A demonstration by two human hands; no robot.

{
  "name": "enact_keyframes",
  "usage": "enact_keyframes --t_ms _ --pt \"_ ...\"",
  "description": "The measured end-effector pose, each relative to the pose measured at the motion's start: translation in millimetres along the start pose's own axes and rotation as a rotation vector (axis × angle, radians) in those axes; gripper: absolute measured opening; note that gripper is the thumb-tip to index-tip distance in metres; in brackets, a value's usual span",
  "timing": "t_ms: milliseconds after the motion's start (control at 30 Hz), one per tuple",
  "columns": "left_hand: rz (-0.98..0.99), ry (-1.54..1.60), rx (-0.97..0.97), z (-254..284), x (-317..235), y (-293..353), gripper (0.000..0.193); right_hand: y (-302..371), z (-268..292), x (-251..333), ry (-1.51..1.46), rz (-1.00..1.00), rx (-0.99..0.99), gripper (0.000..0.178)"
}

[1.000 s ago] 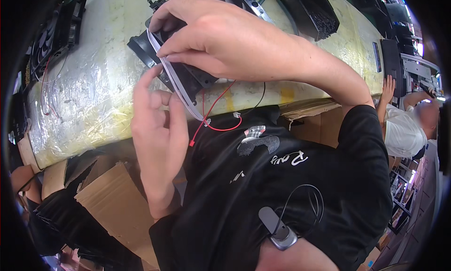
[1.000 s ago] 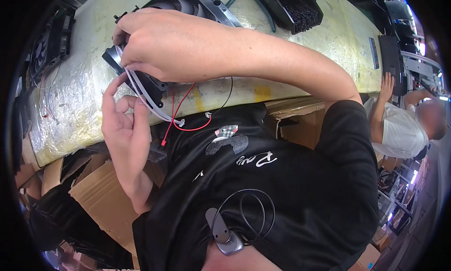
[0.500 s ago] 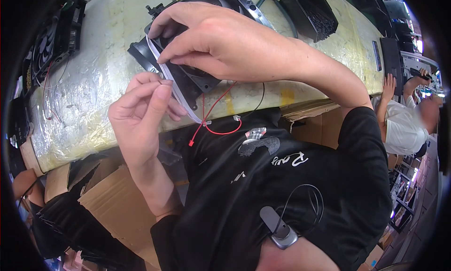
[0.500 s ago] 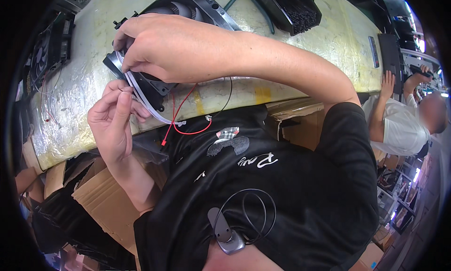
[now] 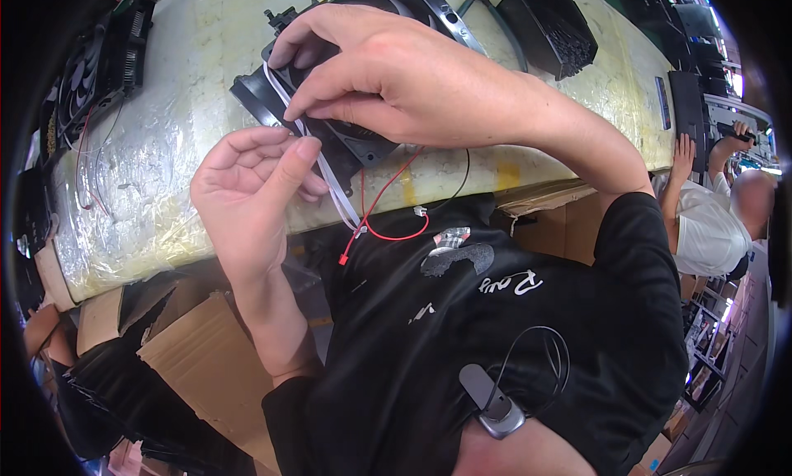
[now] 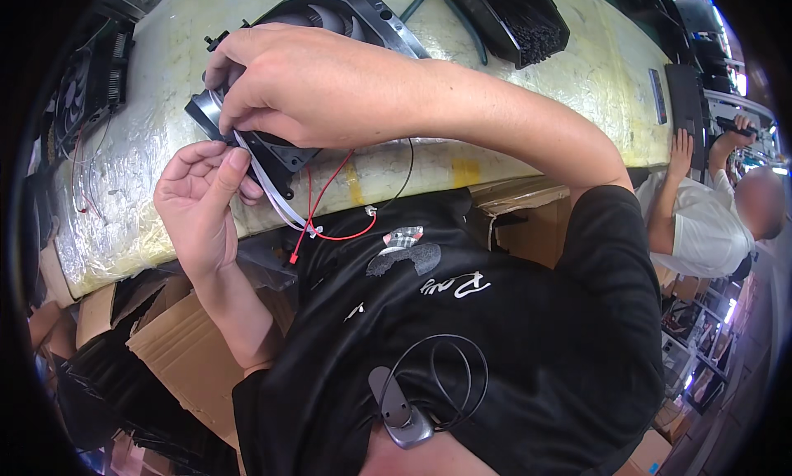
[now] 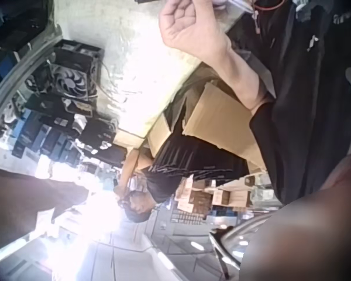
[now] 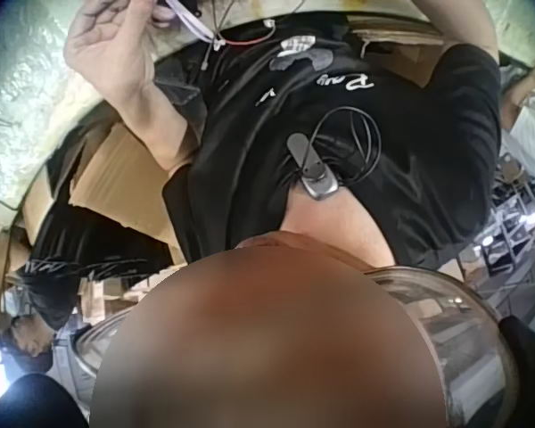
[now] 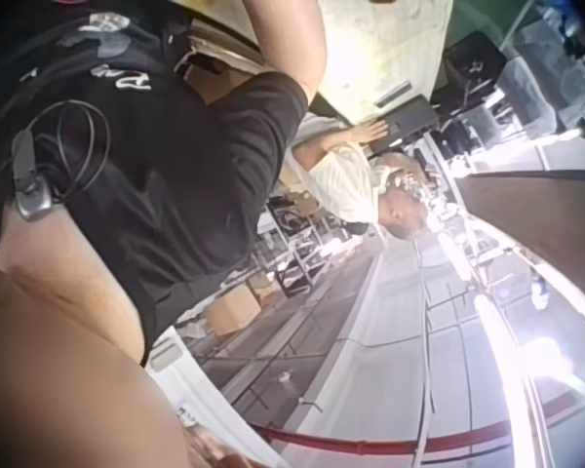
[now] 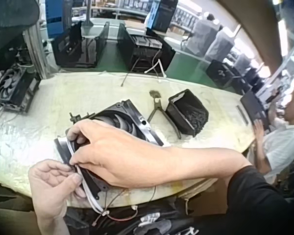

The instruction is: The recorder is assembling cooling fans and components into black electronic housings on a factory assembly line.

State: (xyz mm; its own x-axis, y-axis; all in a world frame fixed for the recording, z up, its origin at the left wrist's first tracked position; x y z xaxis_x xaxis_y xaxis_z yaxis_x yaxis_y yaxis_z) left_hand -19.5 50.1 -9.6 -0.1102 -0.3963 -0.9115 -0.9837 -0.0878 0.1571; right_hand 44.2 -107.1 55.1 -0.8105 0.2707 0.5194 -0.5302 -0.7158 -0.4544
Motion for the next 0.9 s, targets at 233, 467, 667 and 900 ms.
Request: enact_keyframes --t_ms 233,467,667,900 --pt "-0.009 -0.016 -0.026 0 -2 -5 0.022 -3 2 -1 0.016 0.017 0.012 0.016" --pt "-0.101 -0.118 0.043 6 -2 -11 0.021 -16 11 -9 -0.195 -0.116 0.197 0.013" --pt "-0.320 -0.255 0.177 3 -4 -8 0.016 -12 8 -1 -0.280 -0.181 0.309 0.014" --pt "-0.706 -0.627 0.192 1 -13 -14 0.017 3 2 -4 -0.365 -0.051 0.102 0.017"
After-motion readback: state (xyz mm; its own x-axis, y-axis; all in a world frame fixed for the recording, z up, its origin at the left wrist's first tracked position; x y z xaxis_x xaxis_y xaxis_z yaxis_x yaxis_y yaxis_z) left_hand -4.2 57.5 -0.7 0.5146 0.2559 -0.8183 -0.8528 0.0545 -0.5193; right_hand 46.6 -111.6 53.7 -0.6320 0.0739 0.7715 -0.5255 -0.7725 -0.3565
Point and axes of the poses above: each hand's wrist, its own y-axis away from the middle knuckle, its own z-axis out of the back of the hand, x = y × z, the point moved 4 cm from there along -y, towards the middle knuckle, and after that the axes turned 5 degrees about -x, right-handed, at the moved point
